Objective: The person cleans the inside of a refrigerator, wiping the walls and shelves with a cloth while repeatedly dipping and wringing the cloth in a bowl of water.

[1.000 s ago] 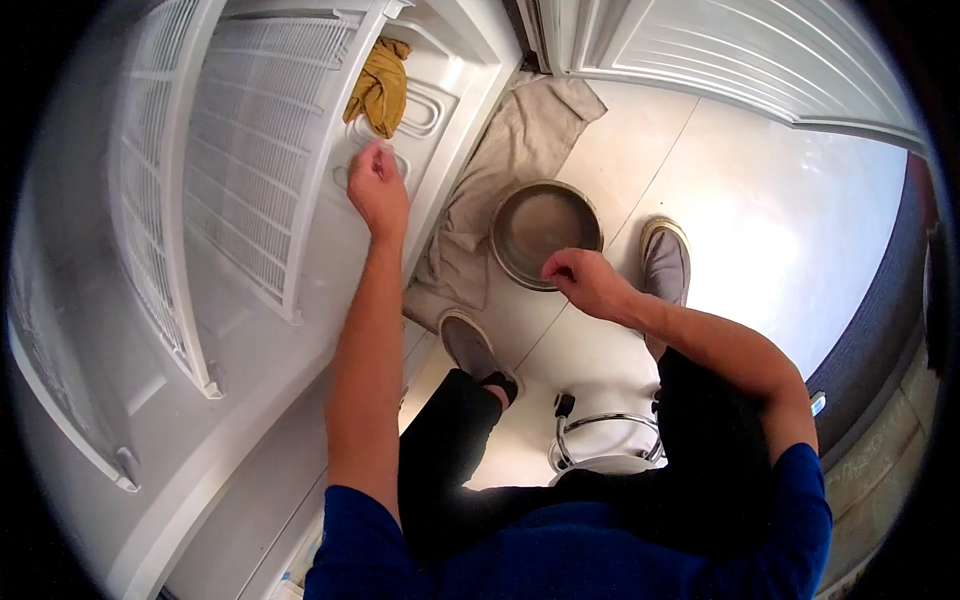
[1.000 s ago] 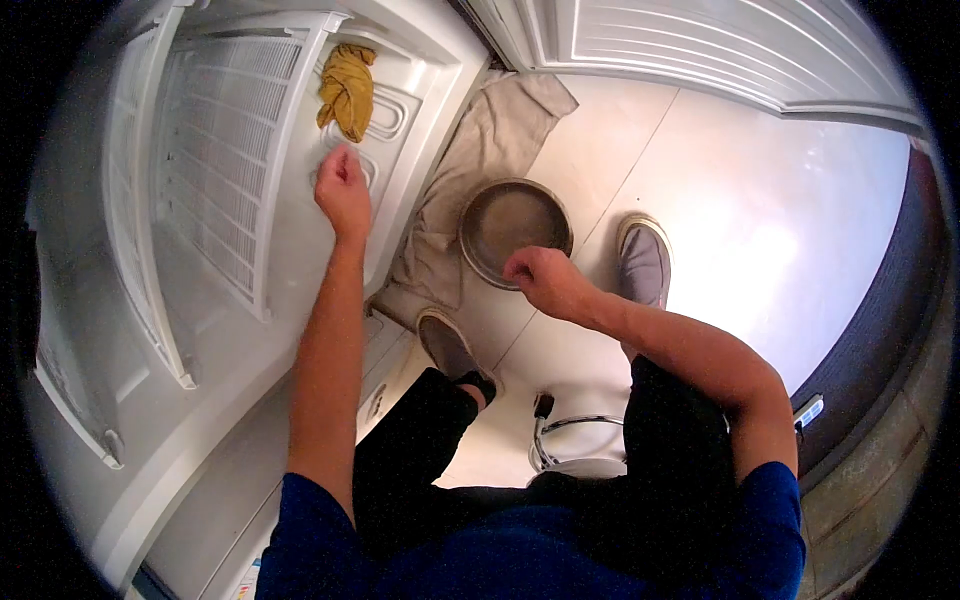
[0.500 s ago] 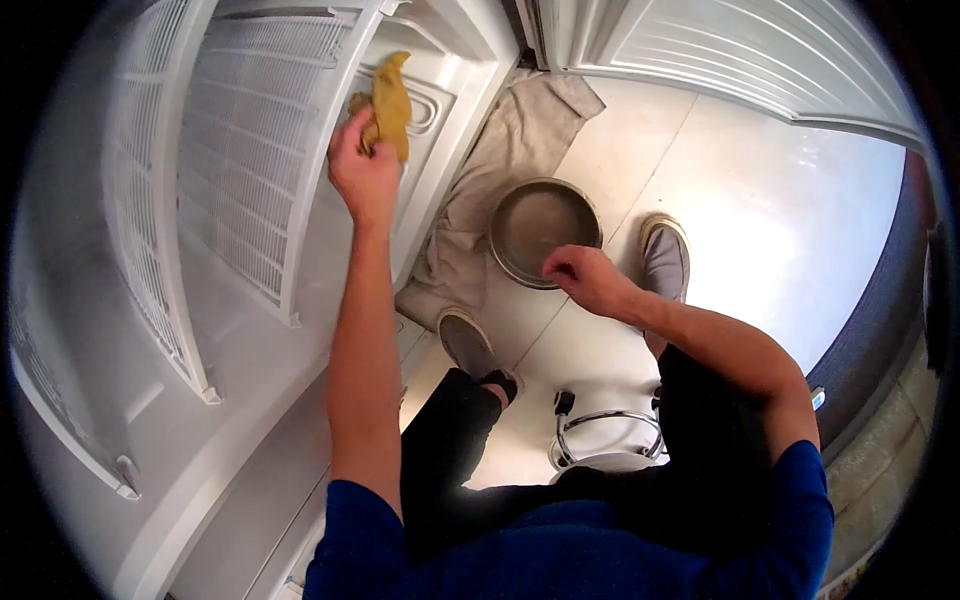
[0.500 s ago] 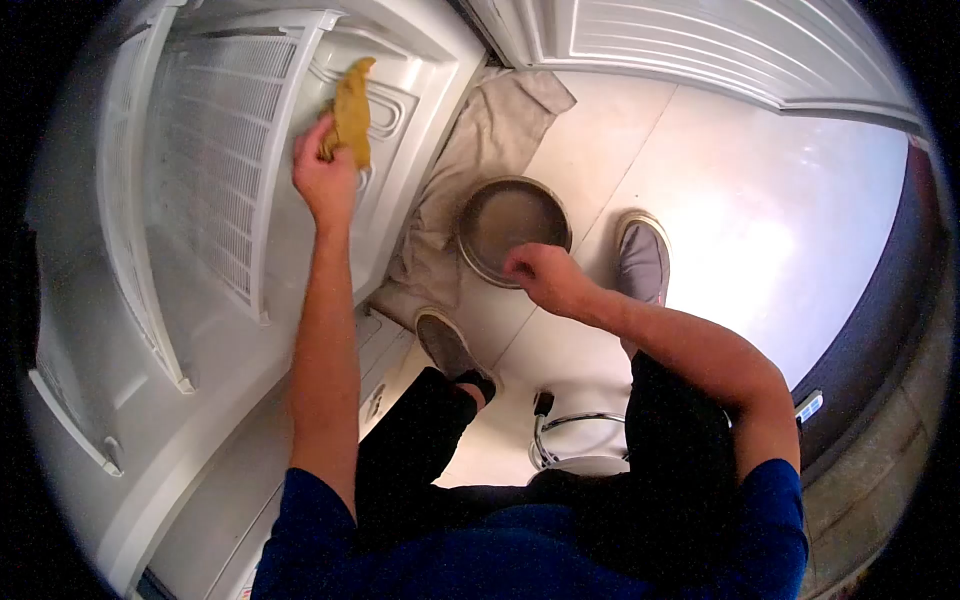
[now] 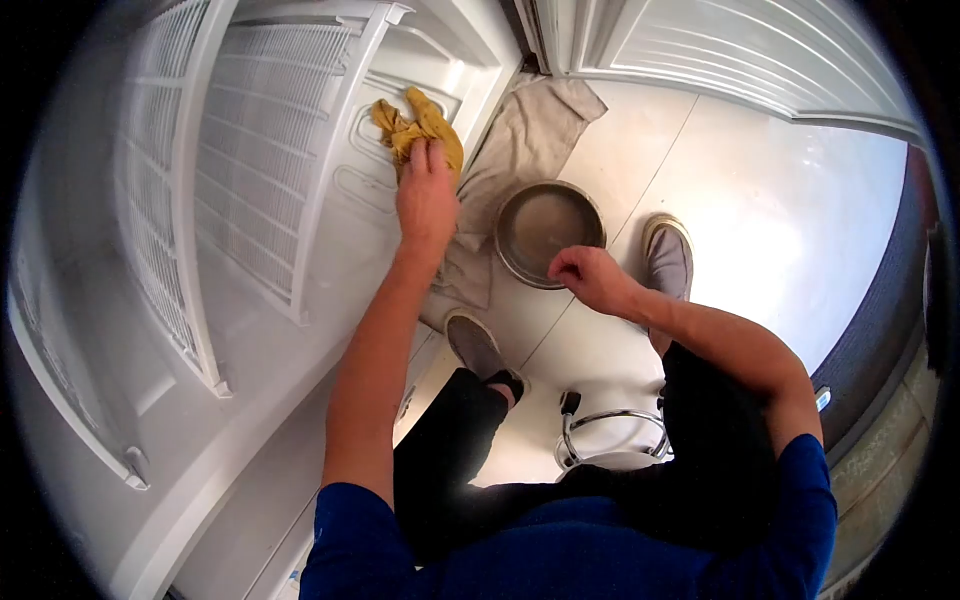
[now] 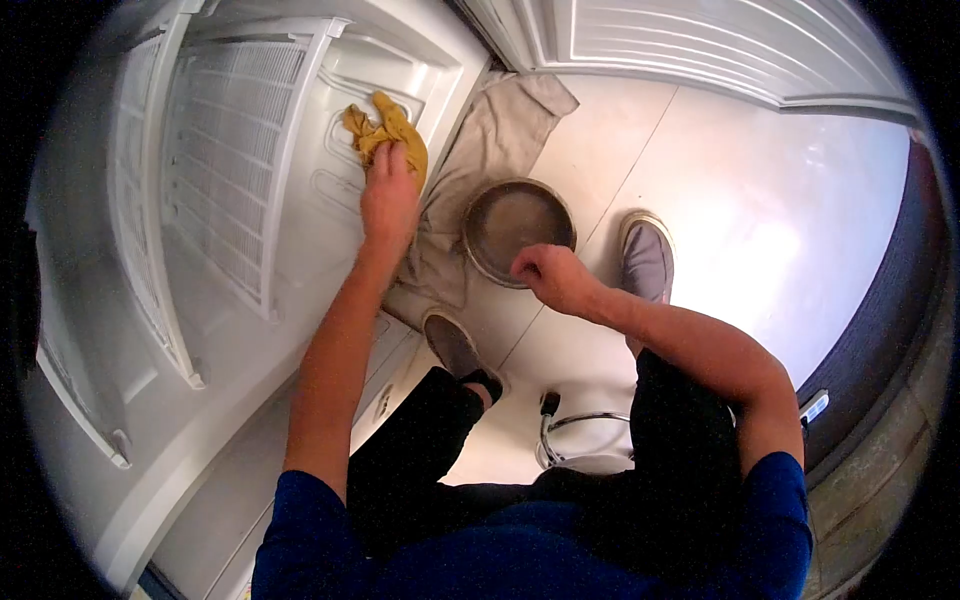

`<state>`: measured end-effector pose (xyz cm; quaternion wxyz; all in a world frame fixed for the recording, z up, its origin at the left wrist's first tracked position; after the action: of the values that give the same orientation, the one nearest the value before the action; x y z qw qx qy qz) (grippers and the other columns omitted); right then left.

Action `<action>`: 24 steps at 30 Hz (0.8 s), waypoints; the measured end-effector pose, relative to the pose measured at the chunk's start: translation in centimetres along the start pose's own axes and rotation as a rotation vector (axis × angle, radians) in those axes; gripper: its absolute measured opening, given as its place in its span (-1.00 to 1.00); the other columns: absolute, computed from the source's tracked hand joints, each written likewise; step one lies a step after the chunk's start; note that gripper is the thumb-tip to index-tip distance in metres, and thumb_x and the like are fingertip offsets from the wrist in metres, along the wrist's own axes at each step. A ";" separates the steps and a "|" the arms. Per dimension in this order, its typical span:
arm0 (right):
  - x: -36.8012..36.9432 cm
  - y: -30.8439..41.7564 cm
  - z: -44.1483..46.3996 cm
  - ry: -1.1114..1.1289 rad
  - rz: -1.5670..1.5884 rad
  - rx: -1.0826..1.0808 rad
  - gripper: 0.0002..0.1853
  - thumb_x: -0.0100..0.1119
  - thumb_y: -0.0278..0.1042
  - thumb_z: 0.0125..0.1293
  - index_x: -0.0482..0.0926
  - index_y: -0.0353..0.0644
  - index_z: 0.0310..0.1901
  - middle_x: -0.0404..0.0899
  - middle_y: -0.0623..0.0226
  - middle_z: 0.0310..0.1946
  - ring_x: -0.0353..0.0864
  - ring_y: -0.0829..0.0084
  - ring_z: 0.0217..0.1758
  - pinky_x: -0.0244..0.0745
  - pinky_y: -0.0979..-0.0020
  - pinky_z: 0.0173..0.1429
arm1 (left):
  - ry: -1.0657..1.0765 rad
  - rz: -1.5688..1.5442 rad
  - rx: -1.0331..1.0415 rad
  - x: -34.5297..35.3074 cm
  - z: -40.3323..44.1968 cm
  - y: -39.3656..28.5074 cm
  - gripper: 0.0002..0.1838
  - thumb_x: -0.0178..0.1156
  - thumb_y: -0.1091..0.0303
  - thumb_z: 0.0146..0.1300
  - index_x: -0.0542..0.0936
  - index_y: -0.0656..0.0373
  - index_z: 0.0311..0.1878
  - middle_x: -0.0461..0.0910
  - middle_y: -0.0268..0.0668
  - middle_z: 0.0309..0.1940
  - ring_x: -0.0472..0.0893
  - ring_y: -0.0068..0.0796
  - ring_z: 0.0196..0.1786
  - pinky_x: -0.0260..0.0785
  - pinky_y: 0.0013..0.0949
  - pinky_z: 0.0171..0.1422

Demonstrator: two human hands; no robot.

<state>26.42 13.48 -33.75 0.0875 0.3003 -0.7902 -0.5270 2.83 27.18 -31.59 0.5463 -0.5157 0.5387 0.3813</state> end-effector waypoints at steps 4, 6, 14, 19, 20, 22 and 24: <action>0.1 0.6 0.0 -0.002 -0.002 0.001 -0.85 0.11 -0.49 0.26 0.66 -0.27 -0.21 0.68 0.02 -0.25 0.68 0.00 -0.15 0.57 0.17 -0.02 | -0.073 0.128 0.028 1.9 -1.0 -1.0 -0.32 0.29 0.42 0.25 0.25 0.22 0.42 0.32 0.04 0.36 0.45 0.12 0.29 0.37 -0.04 0.36; 0.2 0.4 -0.2 0.031 0.016 0.027 -0.84 0.10 -0.49 0.26 0.65 -0.27 -0.20 0.68 0.02 -0.25 0.68 0.01 -0.14 0.56 0.17 -0.02 | -0.121 0.131 -0.009 2.3 -0.7 -1.0 -0.30 0.25 0.52 0.22 0.25 0.23 0.43 0.29 0.07 0.39 0.44 0.14 0.31 0.34 -0.01 0.39; -0.3 0.3 -0.3 -0.013 0.058 0.022 -0.86 0.15 -0.49 0.24 0.65 -0.27 -0.21 0.67 0.01 -0.26 0.68 0.03 -0.14 0.56 0.18 -0.04 | -0.167 -0.194 0.096 -2.0 -2.7 2.9 -0.44 0.04 0.66 0.20 0.46 0.26 0.33 0.53 -0.07 0.21 0.46 0.05 0.27 0.30 -0.04 0.39; -0.1 0.1 0.2 -0.036 0.050 -0.033 -0.87 0.17 -0.49 0.23 0.65 -0.26 -0.21 0.67 0.02 -0.26 0.68 0.04 -0.15 0.56 0.18 -0.05 | -0.069 0.126 0.071 -2.4 -6.8 2.8 -0.39 0.07 0.57 0.18 0.44 0.22 0.38 0.49 -0.10 0.28 0.43 -0.01 0.27 0.25 -0.03 0.38; 0.0 0.1 0.4 -0.028 0.063 -0.019 -0.87 0.17 -0.49 0.23 0.65 -0.27 -0.22 0.67 0.03 -0.26 0.68 0.04 -0.15 0.56 0.18 -0.05 | -0.026 0.192 0.004 -2.6 -6.9 2.1 -0.35 0.11 0.54 0.17 0.40 0.23 0.40 0.46 -0.11 0.32 0.39 -0.02 0.32 0.19 0.01 0.44; 0.1 0.2 0.1 -0.025 0.074 0.011 -0.87 0.17 -0.49 0.23 0.66 -0.27 -0.22 0.67 0.03 -0.26 0.69 0.05 -0.14 0.56 0.18 -0.05 | -0.096 0.142 0.021 -2.6 -5.9 1.6 -0.33 0.16 0.50 0.18 0.37 0.23 0.42 0.43 -0.13 0.35 0.37 -0.02 0.36 0.16 0.04 0.48; -0.1 0.1 0.0 -0.026 0.029 -0.010 -0.87 0.17 -0.49 0.22 0.66 -0.27 -0.23 0.68 0.03 -0.25 0.69 0.04 -0.14 0.56 0.19 -0.04 | -0.091 0.018 0.179 -1.5 -4.5 1.2 -0.32 0.14 0.54 0.20 0.32 0.25 0.45 0.41 -0.08 0.36 0.34 0.00 0.40 0.14 0.01 0.51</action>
<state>26.42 13.58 -33.61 0.0863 0.2815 -0.7929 -0.5335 0.58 23.25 -29.81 0.6109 -0.4420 0.5498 0.3594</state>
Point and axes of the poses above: each hand's wrist, its own z-axis towards the middle knuckle, its own x-axis out of the palm, y = z × x, the point moved 3 cm from there along z, towards the middle knuckle
